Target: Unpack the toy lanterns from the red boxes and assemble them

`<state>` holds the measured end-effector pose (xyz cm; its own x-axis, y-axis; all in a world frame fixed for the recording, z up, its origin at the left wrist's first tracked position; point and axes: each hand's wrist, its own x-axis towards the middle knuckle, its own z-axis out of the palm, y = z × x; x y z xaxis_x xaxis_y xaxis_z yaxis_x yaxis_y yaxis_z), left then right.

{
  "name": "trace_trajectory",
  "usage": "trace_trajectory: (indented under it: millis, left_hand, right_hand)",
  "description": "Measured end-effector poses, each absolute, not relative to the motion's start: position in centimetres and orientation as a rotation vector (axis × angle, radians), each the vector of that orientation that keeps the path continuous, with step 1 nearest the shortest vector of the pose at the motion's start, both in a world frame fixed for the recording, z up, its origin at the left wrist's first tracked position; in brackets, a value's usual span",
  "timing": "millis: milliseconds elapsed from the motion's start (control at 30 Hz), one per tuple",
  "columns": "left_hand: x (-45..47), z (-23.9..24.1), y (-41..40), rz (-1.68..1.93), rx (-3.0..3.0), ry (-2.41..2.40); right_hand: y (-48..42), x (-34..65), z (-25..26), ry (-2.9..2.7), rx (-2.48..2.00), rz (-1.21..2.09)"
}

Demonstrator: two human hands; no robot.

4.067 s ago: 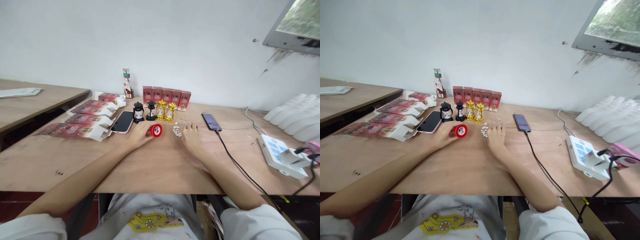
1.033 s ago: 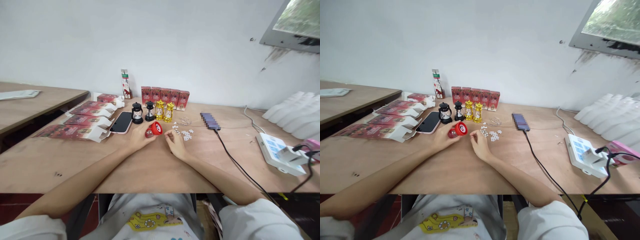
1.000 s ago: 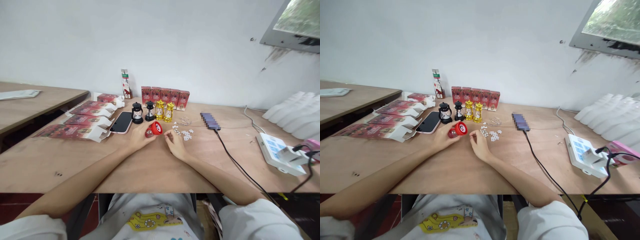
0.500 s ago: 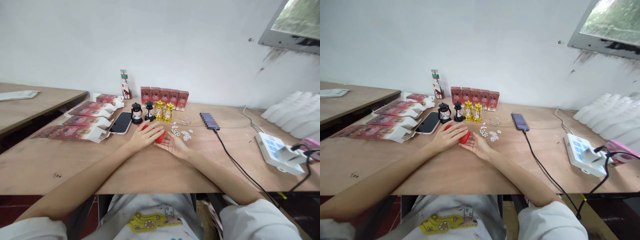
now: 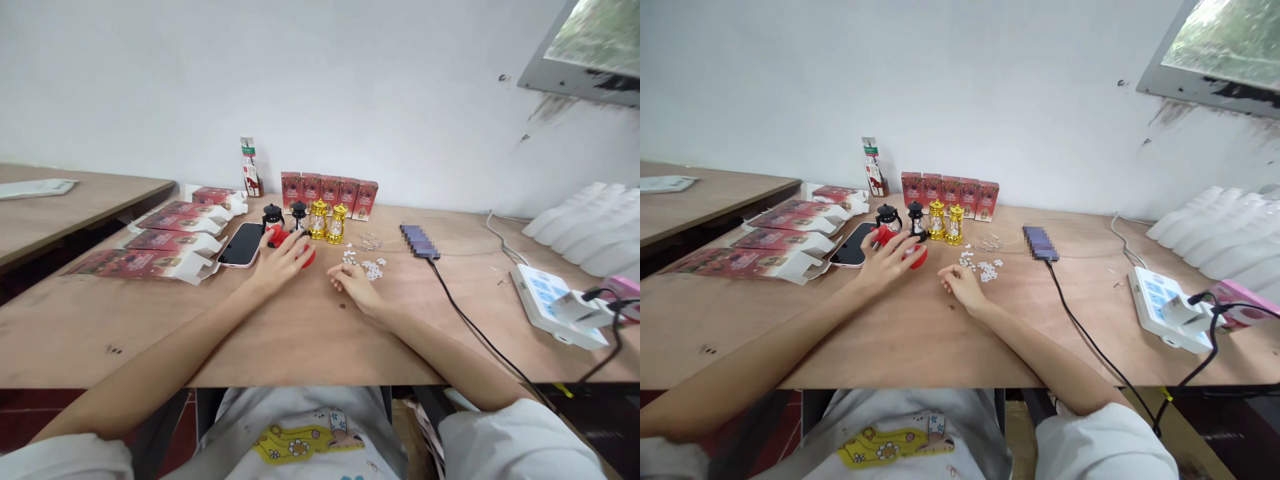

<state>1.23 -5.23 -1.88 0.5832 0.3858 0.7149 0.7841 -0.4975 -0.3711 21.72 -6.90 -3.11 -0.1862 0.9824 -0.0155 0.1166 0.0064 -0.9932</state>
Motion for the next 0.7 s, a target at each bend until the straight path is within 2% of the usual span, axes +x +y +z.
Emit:
trace_trajectory:
  millis: [167,300,400,700]
  left_hand:
    - [0.9,-1.9,-5.2,-0.564,-2.115,-1.098]
    - [1.1,-2.3,-5.4,-0.419,-2.175,-1.106]
    - [1.5,-2.5,-5.7,-0.409,-2.284,-1.035]
    - [2.7,-2.7,-6.5,-0.457,-2.584,-1.067]
  right_hand:
    - [-8.6,21.0,-4.0,-2.223,-1.082,0.541]
    - [-9.0,20.9,-4.0,-2.493,-0.941,0.106]
    - [-8.4,21.3,-3.9,-2.542,-0.893,0.007]
    - [-6.3,22.4,-4.3,-2.572,-0.919,0.0]
